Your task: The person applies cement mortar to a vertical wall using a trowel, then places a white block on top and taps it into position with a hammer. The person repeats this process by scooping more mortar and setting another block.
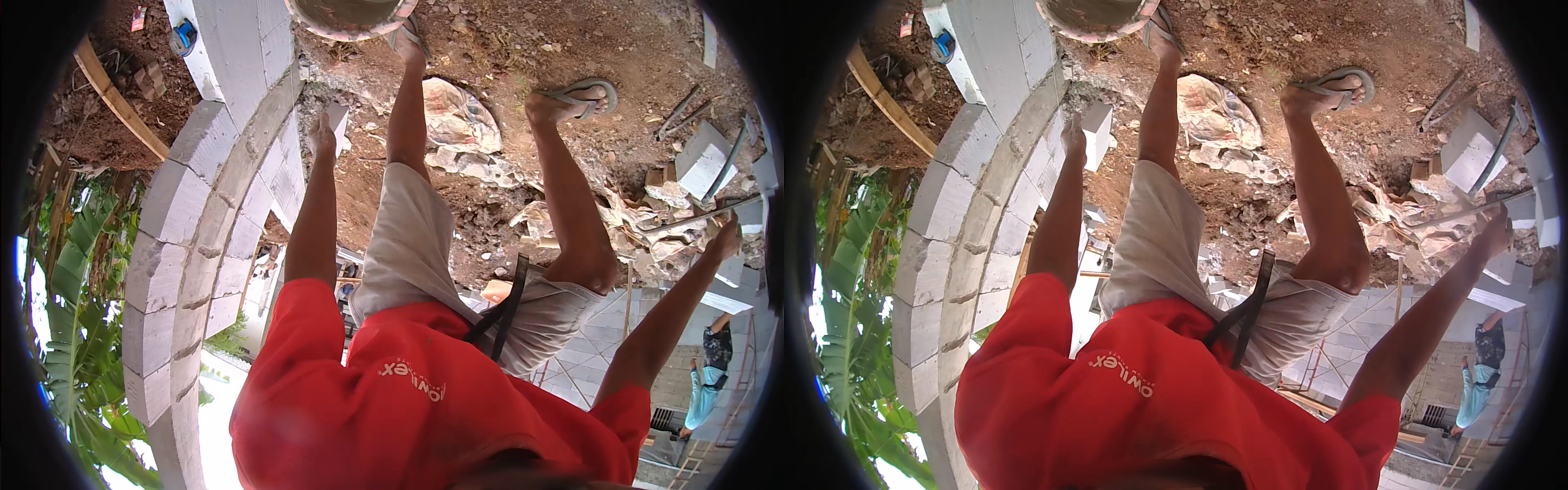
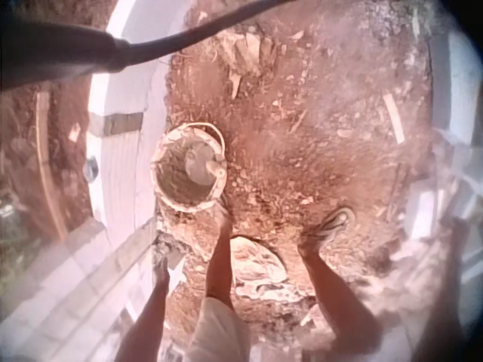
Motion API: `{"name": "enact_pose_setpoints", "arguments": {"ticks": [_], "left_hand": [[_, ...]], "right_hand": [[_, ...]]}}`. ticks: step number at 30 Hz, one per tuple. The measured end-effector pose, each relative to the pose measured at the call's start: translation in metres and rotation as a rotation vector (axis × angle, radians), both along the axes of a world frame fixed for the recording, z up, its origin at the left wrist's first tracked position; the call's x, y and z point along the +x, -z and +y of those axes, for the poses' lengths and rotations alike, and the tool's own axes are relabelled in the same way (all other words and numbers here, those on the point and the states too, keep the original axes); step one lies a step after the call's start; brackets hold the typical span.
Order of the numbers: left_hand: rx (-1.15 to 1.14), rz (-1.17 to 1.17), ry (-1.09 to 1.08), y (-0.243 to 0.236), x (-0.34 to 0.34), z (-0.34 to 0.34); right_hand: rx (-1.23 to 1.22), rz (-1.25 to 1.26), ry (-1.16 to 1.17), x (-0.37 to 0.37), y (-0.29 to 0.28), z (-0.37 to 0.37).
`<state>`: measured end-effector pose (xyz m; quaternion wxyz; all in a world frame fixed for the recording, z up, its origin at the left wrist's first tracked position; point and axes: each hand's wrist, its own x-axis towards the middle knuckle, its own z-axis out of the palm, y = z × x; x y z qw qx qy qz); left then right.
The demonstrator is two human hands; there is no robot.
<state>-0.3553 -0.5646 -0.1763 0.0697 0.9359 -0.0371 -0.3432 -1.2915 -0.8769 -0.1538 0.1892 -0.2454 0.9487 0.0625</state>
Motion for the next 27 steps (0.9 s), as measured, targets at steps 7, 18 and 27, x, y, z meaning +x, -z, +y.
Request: {"name": "enact_pose_setpoints", "arguments": {"ticks": [7, 18, 27], "left_hand": [[0.052, 0.201, -0.058, 0.048, -0.029, 0.013], [0.269, 0.235, 0.141, 0.031, -0.066, 0.042], [0.396, 0.081, 0.104, -0.076, -0.064, 0.058]], "right_hand": [[0.376, -0.181, -0.36, -0.094, 0.079, -0.017], [-0.039, -0.343, 0.316, -0.089, 0.112, -0.031], [-0.68, -0.356, 0.497, 0.298, -0.04, -0.03]]}}
